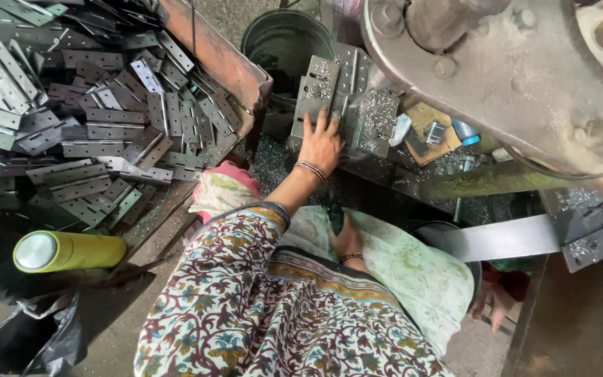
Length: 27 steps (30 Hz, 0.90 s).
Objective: The person repeatedly picks up metal hinge pieces from a bin, places them into a punch press machine, and operates the lever to punch holes. The person then removes the processed pieces and returns them to the bin, continuing the cycle.
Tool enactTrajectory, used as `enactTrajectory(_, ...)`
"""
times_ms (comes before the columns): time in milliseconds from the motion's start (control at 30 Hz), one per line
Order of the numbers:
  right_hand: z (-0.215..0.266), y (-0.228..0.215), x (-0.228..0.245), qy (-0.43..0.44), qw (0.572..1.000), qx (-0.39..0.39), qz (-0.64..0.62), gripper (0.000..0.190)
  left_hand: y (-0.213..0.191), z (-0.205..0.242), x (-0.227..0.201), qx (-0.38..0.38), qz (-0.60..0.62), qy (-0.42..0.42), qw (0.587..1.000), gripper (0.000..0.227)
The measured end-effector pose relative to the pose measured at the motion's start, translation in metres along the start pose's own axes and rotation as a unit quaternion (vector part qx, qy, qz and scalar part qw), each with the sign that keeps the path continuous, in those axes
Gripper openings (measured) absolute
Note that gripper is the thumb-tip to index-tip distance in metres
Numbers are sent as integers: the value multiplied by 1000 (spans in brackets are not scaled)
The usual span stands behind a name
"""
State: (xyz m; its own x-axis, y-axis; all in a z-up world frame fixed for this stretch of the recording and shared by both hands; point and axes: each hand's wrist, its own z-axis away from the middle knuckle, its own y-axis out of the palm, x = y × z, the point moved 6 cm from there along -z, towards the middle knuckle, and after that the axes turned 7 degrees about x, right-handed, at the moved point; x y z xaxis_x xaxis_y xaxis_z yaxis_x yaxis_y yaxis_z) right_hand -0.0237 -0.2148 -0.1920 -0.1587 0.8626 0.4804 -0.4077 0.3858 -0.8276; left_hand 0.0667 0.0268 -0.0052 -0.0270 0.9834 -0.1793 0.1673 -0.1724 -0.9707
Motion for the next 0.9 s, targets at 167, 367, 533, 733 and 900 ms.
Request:
enactTrajectory(167,11,-39,24,-16,1000,-5,22,66,-2,-3,3,1,37,-16,999,36)
enactTrajectory(367,10,-79,29,4,997,40,71,68,1,-20,2,-6,51,-32,998,32)
enactTrajectory(533,13,-43,32,-74,994,-64,47,63,0,-25,8,-9,47,-39,998,32)
enactTrajectory(733,12,-24,17,-60,997,-44,16,62,-6,-19,7,-17,42,-28,999,29)
enactTrajectory(900,13,-47,31,22,999,29,15,64,-6,-23,14,-6,31,-37,999,30)
